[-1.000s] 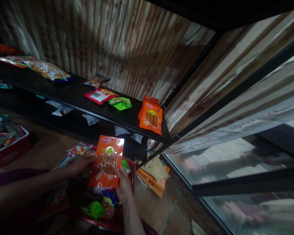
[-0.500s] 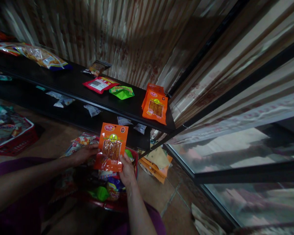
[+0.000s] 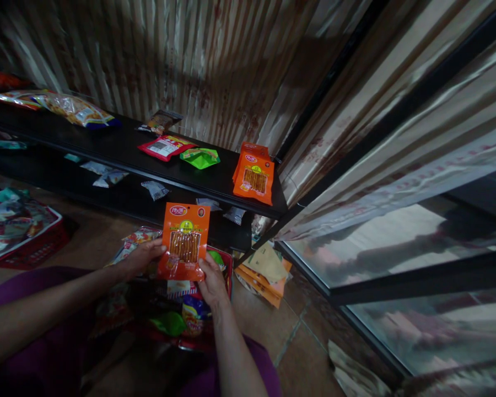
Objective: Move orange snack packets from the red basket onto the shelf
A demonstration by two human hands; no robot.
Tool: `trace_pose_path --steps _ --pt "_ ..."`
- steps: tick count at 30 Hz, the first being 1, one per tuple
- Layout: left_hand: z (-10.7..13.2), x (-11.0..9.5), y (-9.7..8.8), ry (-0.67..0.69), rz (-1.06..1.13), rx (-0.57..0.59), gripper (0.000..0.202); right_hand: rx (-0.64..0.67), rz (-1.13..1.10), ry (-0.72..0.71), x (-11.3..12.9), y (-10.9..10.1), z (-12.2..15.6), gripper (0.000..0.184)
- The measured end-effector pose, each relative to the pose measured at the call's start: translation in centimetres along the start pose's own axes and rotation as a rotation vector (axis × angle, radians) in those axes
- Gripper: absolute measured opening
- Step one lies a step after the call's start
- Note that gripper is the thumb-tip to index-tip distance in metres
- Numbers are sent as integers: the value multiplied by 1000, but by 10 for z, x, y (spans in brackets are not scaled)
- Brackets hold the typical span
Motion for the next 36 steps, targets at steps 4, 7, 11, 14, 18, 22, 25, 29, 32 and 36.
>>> trace_pose_path --steps 4,7,11,14,18,22,25,29,32,36 --pt "1 -7 3 -1 28 -33 39 18 -5 -9 2 -2 0 34" --pt "2 -14 7 16 13 -39 39 3 -18 -15 3 -6 -2 36" --pt "4 -17 14 15 3 -36 38 -4 -23 -26 7 -10 -3 33" --pt "9 -17 20 18 16 -18 41 -40 -45 -40 11 -17 0 32" --pt "17 -11 28 -4 10 3 43 -53 -37 -64 14 -22 8 33" --pt "26 -10 33 4 -3 -8 39 -20 -24 -73 13 -21 16 28" --pt "30 -10 34 1 -12 -57 32 -25 -34 -81 13 -22 18 27" --pt "30 -9 35 1 -4 -105 22 -44 -53 -94 12 -25 15 31" --pt "29 -5 33 -4 20 -146 20 -44 -56 -98 12 -27 13 31" --pt "29 -3 31 7 18 -176 14 -32 -50 -101 13 -26 13 32"
Point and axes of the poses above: each hand's wrist, its own z-axis away from the middle knuckle, its own y-axis out of the palm, x = y × z, the point moved 7 cm from there along -z, towards the middle knuckle, and after that the axes turned 8 degrees about -x, right-handed, at the moved point
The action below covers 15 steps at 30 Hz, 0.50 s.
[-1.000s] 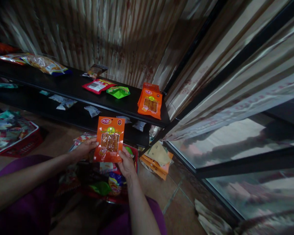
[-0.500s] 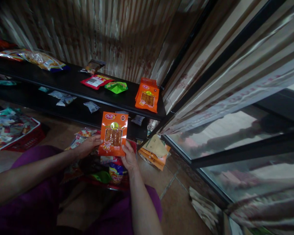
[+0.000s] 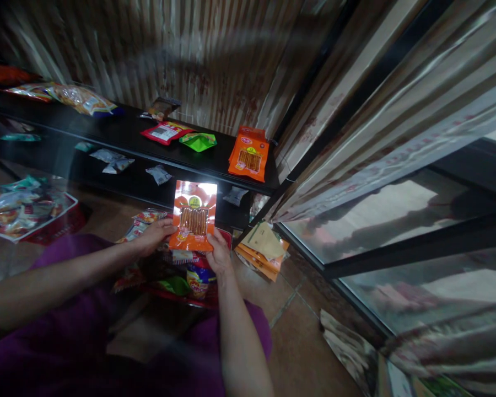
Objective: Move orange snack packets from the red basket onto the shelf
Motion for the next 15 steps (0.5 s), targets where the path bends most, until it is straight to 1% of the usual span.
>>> trace_pose_path --steps 5,10,15 --pt "-1 -5 2 0 -9 -50 9 19 -10 -13 6 4 1 34" --pt "0 -11 7 16 -26 -69 7 35 -17 -16 11 7 -2 37" --pt "-6 -12 3 60 -88 -98 10 45 -3 -22 11 9 -6 37"
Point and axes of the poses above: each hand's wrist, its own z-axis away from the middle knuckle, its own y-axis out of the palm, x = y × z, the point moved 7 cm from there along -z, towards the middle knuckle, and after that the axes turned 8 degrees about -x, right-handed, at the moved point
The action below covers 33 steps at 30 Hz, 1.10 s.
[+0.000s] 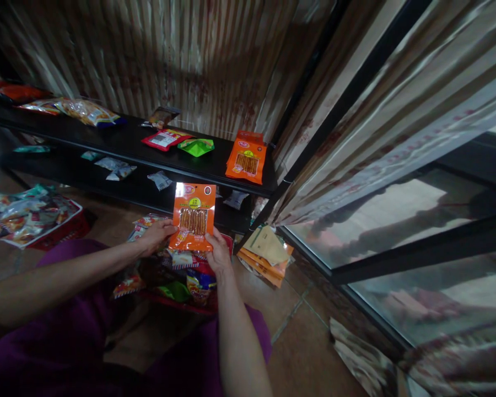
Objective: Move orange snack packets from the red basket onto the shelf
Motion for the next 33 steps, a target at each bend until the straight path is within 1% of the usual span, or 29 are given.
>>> trace_pose_path --steps 6,10,12,14,16,17,18,20,22,23,24,26,27,29,31,33 --pt "-8 3 -2 31 -4 6 15 -11 -16 7 -3 5 -3 38" --pt "-17 8 -7 75 -48 -10 20 -55 12 21 -11 2 -5 35" --pt "-24 12 -11 108 -89 -35 35 -92 35 27 -14 -2 -7 32" --pt "-31 13 -14 151 -148 -66 60 -115 58 38 -16 -3 -7 30" --pt "-36 10 -14 239 -241 -82 81 -123 72 46 -17 -1 -7 31" --pt "-38 8 -13 297 -308 -82 86 -127 78 47 -17 0 -7 31" --pt "-39 5 -11 352 -382 -77 86 -132 86 48 -17 1 -7 32" --pt "-39 4 -6 422 -512 -62 78 -140 113 52 -20 3 -7 35" --pt "-39 8 -2 412 -563 -40 72 -139 158 36 -23 3 -9 40" --pt "-38 11 0 384 -543 -9 73 -140 191 11 -24 2 -10 42" --pt "-38 14 4 351 -497 39 75 -141 238 -28 -24 1 -10 44" --pt "-34 16 12 275 -326 162 78 -151 394 -159 -21 -1 -11 43" --pt "-31 16 17 231 -207 235 78 -141 507 -247 -18 0 -11 40" --pt "-25 11 26 138 50 358 76 -75 766 -457 -11 9 -7 35" --pt "-19 6 31 53 244 431 72 10 996 -678 -7 23 0 37" --pt "-17 3 34 -17 349 454 65 42 1171 -861 -7 33 7 44"
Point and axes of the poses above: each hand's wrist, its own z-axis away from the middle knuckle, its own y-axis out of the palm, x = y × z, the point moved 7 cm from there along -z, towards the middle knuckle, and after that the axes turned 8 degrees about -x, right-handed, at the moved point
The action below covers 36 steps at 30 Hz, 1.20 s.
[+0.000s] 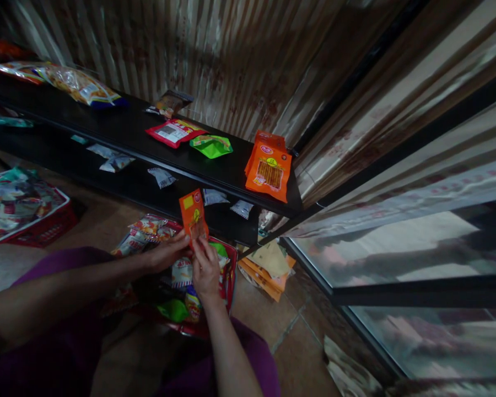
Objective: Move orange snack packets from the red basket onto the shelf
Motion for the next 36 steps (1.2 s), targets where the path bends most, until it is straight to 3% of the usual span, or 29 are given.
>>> trace_pose_path --steps 4,9,15,19,24,28,33,36 --pt "-3 0 -4 -93 88 -19 50 -46 265 -167 15 7 4 60" --pt "-6 1 -18 -205 96 -71 41 -20 400 -222 30 18 8 68" --pt "-4 1 -28 -287 98 -99 45 49 342 -243 40 24 10 51" --pt "-4 1 -38 -318 66 -131 52 125 239 -248 43 25 11 51" --pt "-3 1 -49 -369 59 -143 52 79 209 -238 43 16 7 50" --pt "-5 -2 -56 -320 41 -198 49 77 231 -187 35 14 5 48" --pt "-4 -2 -52 -317 66 -179 49 90 222 -162 31 18 6 56" --pt "3 -7 -34 -261 45 -34 48 127 169 -133 28 24 11 76"
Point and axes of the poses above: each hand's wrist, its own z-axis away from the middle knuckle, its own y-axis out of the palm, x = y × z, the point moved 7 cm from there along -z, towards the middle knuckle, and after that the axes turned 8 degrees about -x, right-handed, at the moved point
